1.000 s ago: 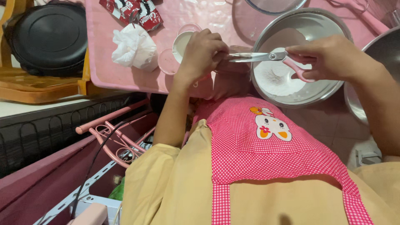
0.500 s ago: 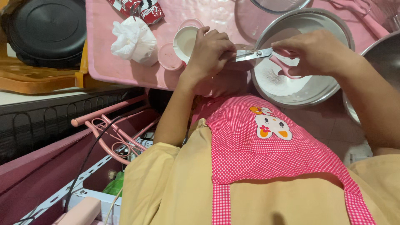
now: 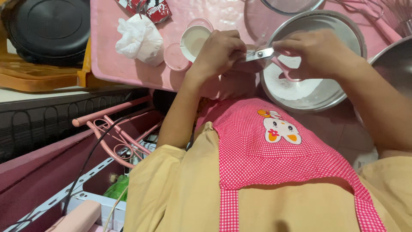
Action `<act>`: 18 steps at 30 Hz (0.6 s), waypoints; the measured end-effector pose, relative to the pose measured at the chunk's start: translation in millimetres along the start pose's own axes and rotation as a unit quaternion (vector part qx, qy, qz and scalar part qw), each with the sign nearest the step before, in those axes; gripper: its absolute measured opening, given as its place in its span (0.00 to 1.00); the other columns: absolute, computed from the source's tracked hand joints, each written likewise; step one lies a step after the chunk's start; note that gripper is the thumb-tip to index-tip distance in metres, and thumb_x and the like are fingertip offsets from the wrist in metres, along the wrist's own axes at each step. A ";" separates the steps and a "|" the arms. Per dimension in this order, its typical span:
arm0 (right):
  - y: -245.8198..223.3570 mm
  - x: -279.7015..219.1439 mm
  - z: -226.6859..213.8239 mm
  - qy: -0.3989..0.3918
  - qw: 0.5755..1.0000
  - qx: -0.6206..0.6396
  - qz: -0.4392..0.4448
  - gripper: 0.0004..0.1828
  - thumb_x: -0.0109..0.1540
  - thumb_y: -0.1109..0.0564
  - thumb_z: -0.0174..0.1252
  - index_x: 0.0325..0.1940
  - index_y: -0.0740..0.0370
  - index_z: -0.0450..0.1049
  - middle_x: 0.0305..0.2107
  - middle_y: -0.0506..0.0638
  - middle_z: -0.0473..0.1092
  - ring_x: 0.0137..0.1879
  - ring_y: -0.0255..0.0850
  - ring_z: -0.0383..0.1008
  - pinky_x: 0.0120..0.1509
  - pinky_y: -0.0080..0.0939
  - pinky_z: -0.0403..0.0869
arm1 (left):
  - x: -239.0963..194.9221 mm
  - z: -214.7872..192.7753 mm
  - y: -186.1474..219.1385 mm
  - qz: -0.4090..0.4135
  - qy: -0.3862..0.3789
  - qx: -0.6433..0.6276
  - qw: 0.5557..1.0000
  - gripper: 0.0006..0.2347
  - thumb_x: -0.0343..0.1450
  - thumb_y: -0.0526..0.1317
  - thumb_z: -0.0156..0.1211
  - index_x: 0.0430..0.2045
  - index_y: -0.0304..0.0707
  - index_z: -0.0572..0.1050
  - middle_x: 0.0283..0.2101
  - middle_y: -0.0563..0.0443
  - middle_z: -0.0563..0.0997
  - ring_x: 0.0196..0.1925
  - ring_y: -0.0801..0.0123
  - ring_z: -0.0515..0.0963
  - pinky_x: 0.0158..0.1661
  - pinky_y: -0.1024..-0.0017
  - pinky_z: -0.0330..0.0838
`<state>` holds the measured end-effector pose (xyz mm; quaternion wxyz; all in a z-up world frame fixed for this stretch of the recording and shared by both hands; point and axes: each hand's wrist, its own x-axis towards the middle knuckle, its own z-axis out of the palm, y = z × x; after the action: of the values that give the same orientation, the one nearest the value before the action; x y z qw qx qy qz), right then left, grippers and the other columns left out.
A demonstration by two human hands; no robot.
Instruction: The person cuts open a plastic bag of cocoa powder with scissors, pours the powder into a measuring cup, and then sifts it into a metal bowl. The person shakes the sieve to pass the powder through and uses a hand to push remaining clumps through the mesh.
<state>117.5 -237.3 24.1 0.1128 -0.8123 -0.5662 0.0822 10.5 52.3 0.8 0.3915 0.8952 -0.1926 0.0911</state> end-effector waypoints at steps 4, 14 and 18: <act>1.1 9.8 0.8 -0.037 0.999 -0.026 0.022 0.45 0.43 0.44 0.69 0.67 0.37 0.76 0.36 0.38 0.77 0.40 0.45 0.78 0.35 0.46 0.71 | 0.9 -6.5 4.5 0.004 0.002 0.011 1.000 0.05 0.63 0.26 0.65 0.21 0.36 0.82 0.25 0.53 0.77 0.25 0.59 0.77 0.26 0.64 0.69; 18.1 2.2 9.4 -0.041 0.998 0.032 0.024 0.43 0.41 0.54 0.71 0.63 0.46 0.78 0.40 0.39 0.77 0.45 0.44 0.78 0.42 0.43 0.71 | -22.2 -34.2 -4.6 -0.109 -0.015 0.040 0.993 0.05 0.68 0.41 0.72 0.31 0.42 0.83 0.32 0.54 0.78 0.37 0.60 0.72 0.37 0.63 0.65; 7.6 6.7 0.0 -0.063 0.997 -0.014 0.045 0.44 0.40 0.45 0.71 0.62 0.39 0.76 0.41 0.36 0.77 0.45 0.43 0.79 0.40 0.44 0.72 | -24.5 -36.0 -5.1 -0.080 -0.014 0.046 0.996 0.05 0.68 0.38 0.71 0.25 0.40 0.80 0.30 0.55 0.78 0.35 0.61 0.72 0.36 0.63 0.65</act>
<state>126.7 -233.6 22.0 0.0619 -0.8316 -0.5363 0.1303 -10.2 88.7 14.0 0.3537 0.9258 -0.1212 0.0555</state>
